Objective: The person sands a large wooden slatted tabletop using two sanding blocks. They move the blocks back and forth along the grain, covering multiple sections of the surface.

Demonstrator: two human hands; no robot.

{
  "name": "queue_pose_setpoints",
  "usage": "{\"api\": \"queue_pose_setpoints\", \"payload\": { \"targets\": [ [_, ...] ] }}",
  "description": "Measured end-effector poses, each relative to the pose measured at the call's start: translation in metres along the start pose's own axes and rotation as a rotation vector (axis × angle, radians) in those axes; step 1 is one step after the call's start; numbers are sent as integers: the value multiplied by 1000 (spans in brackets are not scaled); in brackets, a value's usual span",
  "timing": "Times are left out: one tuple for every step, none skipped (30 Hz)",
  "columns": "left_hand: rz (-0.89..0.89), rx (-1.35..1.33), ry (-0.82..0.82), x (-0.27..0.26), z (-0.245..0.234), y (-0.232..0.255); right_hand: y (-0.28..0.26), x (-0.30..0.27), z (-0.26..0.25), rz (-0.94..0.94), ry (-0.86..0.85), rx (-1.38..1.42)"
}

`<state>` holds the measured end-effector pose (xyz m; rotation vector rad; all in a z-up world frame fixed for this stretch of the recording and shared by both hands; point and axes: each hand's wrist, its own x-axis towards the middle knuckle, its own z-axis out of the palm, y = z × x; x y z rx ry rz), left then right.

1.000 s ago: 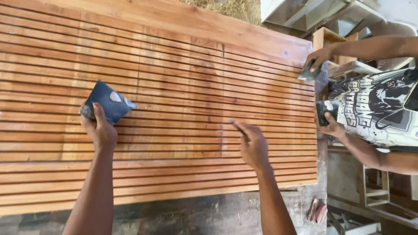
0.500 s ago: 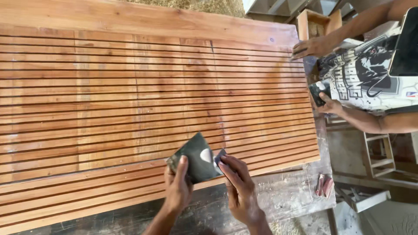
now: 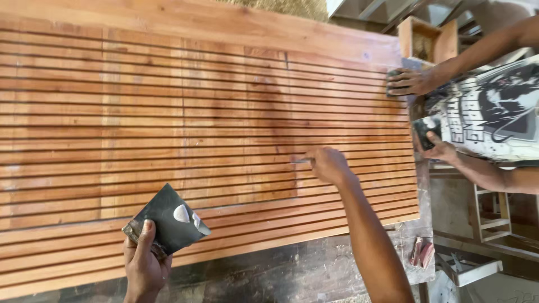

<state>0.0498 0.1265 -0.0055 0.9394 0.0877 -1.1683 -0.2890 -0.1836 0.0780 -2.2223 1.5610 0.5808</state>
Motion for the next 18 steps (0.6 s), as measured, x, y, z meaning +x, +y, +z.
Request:
{"api": "queue_pose_setpoints", "payload": {
  "targets": [
    [-16, 14, 92, -3, -5, -3, 0, 6, -3, 8, -40, -19],
    [-15, 9, 127, -8, -8, -5, 0, 12, -5, 16, -80, -38],
    [-16, 5, 152, -11, -11, -9, 0, 17, -6, -51, -48, -31],
    [-18, 0, 178, -15, -13, -12, 1, 20, -7, -119, -16, -24],
    [-21, -11, 156, -17, -13, -17, 3, 22, -6, -181, 17, -15],
    [-24, -22, 135, -20, -13, -22, 4, 23, -4, -140, -36, -14],
    [-11, -42, 112, -22, -13, -27, 3, 29, -4, -112, -78, -21],
    [-38, -37, 134, -26, -13, -31, 1, 34, -4, -84, -120, -28],
    [-68, -28, 151, -27, -12, -33, -1, 39, -4, -75, -161, -34],
    [-97, -20, 168, -29, -10, -36, -2, 46, -5, -67, -203, -40],
    [-102, -14, 169, -28, -9, -37, -1, 51, -6, -53, -242, -43],
    [-106, -8, 169, -28, -8, -38, -1, 57, -9, -108, -252, -50],
    [-109, 0, 164, -27, -6, -37, -1, 62, -14, -162, -256, -54],
    [-108, 7, 146, -27, -5, -36, -2, 63, -20, -215, -259, -58],
    [-105, 15, 131, -25, -3, -33, -4, 61, -26, -246, -265, -13],
    [-102, 22, 116, -25, -1, -29, -8, 54, -31, -279, -270, 32],
    [-96, 13, 99, -28, 1, -27, -14, 40, -34, -315, -284, 74],
    [-90, 3, 82, -31, 6, -25, -21, 19, -35, -280, -172, 153]
  ]
}}
